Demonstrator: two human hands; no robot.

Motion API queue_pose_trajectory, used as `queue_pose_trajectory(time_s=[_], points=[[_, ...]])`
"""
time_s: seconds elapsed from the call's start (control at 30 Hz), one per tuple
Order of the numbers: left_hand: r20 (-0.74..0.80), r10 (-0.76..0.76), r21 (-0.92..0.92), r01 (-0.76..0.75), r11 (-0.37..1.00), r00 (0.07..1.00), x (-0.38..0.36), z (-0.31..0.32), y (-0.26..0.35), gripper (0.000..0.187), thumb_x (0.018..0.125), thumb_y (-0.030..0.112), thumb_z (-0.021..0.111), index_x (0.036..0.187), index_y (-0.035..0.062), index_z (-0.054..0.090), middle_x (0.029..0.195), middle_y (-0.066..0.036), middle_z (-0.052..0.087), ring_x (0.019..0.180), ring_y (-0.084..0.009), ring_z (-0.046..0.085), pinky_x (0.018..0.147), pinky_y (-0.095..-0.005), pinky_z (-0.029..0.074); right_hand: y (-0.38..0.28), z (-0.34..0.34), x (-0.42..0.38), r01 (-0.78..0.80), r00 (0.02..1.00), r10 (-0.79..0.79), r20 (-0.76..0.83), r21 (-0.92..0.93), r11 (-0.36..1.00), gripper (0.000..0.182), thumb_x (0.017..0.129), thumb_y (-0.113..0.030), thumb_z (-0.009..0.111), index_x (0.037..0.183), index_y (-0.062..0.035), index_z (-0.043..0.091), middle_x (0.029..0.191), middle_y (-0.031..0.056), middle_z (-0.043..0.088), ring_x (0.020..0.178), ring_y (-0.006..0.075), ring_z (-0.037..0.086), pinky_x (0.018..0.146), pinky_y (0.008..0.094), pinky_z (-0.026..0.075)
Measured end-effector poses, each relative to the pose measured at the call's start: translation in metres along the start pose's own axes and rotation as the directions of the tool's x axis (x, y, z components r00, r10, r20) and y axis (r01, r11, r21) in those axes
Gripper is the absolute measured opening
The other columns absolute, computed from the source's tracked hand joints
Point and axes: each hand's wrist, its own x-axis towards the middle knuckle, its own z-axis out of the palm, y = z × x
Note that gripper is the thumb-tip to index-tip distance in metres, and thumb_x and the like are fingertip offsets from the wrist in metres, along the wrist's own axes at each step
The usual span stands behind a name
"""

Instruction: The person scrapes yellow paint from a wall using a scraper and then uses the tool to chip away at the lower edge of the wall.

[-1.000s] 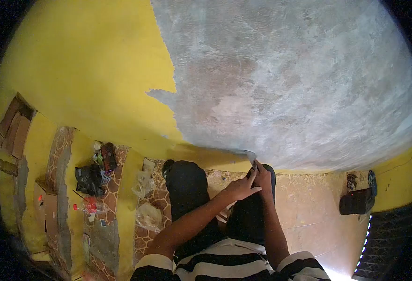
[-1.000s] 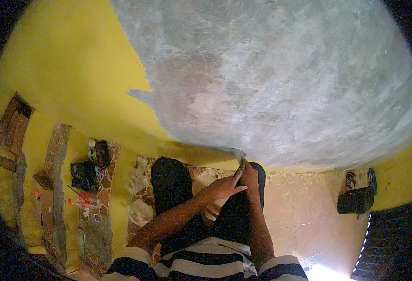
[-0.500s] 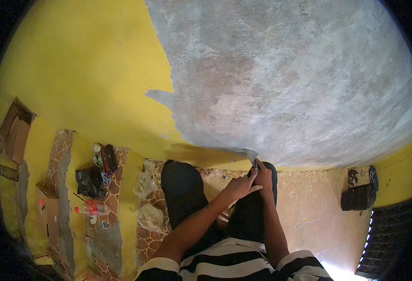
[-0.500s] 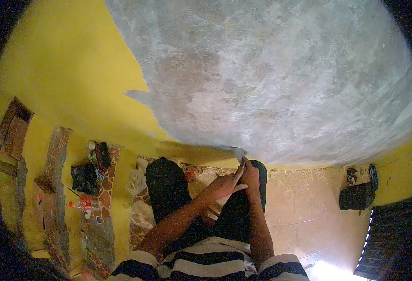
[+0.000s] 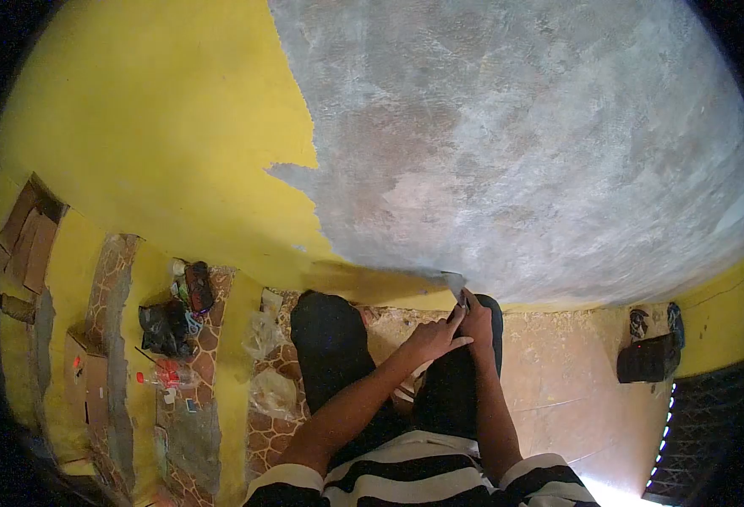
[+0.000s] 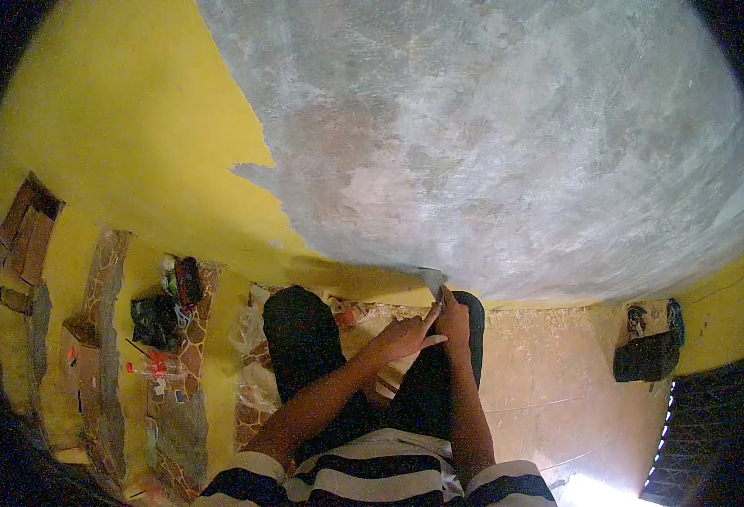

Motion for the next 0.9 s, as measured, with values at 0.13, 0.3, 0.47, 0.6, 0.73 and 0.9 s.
queue_pose_trajectory(time_s=[0.13, 0.3, 0.47, 0.6, 0.73, 0.9], points=[[0.062, -0.051, 0.020, 0.050, 0.999, 0.997, 0.001, -0.002, 0.002, 0.080, 0.088, 0.059, 0.047, 0.139, 0.0018, 0.025, 0.103, -0.032, 0.059, 0.088, -0.0452, 0.062, 0.077, -0.0519, 0.051, -0.005, -0.003, -0.002, -0.011, 1.000, 0.011, -0.001, -0.004, 1.000, 0.043, 0.082, -0.016, 0.063, 0.121, -0.0001, 0.056, 0.071, 0.0260, 0.061, 0.063, 0.0371, 0.064, 0.052, 0.0414, 0.048], [-0.060, 0.029, 0.054, -0.025, 0.998, 0.998, 0.002, 0.007, -0.003, 0.081, 0.088, 0.060, 0.046, 0.140, 0.0023, 0.025, 0.100, -0.032, 0.060, 0.087, -0.0441, 0.063, 0.074, -0.0522, 0.052, -0.006, -0.004, -0.002, -0.027, 1.000, 0.027, 0.000, 0.021, 0.999, 0.041, 0.082, -0.015, 0.062, 0.120, 0.0000, 0.056, 0.071, 0.0260, 0.061, 0.063, 0.0375, 0.064, 0.053, 0.0413, 0.049], [0.069, -0.054, 0.007, 0.054, 0.999, 0.996, 0.006, 0.012, -0.006, 0.082, 0.088, 0.062, 0.042, 0.142, 0.0034, 0.025, 0.093, -0.030, 0.062, 0.081, -0.0426, 0.064, 0.070, -0.0527, 0.052, -0.005, -0.004, -0.003, 0.000, 1.000, 0.000, 0.003, -0.005, 1.000, 0.042, 0.082, -0.013, 0.062, 0.121, -0.0002, 0.055, 0.073, 0.0266, 0.061, 0.064, 0.0378, 0.064, 0.053, 0.0413, 0.049], [-0.053, 0.011, 0.025, -0.010, 1.000, 0.999, 0.004, 0.012, -0.006, 0.082, 0.088, 0.063, 0.042, 0.142, 0.0041, 0.025, 0.087, -0.029, 0.063, 0.077, -0.0426, 0.065, 0.068, -0.0534, 0.052, -0.008, -0.004, -0.001, -0.045, 0.999, 0.046, 0.025, -0.028, 0.999, 0.042, 0.081, -0.011, 0.062, 0.122, -0.0002, 0.055, 0.074, 0.0278, 0.061, 0.065, 0.0386, 0.063, 0.054, 0.0418, 0.048], [0.139, -0.077, 0.018, 0.075, 0.997, 0.987, 0.005, 0.001, -0.001, 0.083, 0.088, 0.063, 0.043, 0.144, 0.0055, 0.021, 0.093, -0.032, 0.061, 0.082, -0.0430, 0.064, 0.071, -0.0523, 0.052, -0.017, -0.011, -0.003, -0.121, 0.990, 0.119, 0.071, 0.030, 0.992, 0.040, 0.083, -0.011, 0.059, 0.122, -0.0005, 0.056, 0.076, 0.0286, 0.060, 0.067, 0.0397, 0.063, 0.056, 0.0423, 0.049], [-0.014, 0.064, -0.052, -0.064, 0.997, 0.998, 0.014, 0.001, -0.008, 0.089, 0.090, 0.060, 0.043, 0.146, -0.0001, 0.009, 0.109, -0.036, 0.056, 0.099, -0.0464, 0.059, 0.087, -0.0486, 0.048, -0.030, -0.027, -0.002, -0.125, 0.992, 0.123, 0.017, 0.118, 0.985, 0.041, 0.085, -0.012, 0.054, 0.122, 0.0052, 0.053, 0.074, 0.0291, 0.058, 0.066, 0.0405, 0.061, 0.055, 0.0424, 0.046]])
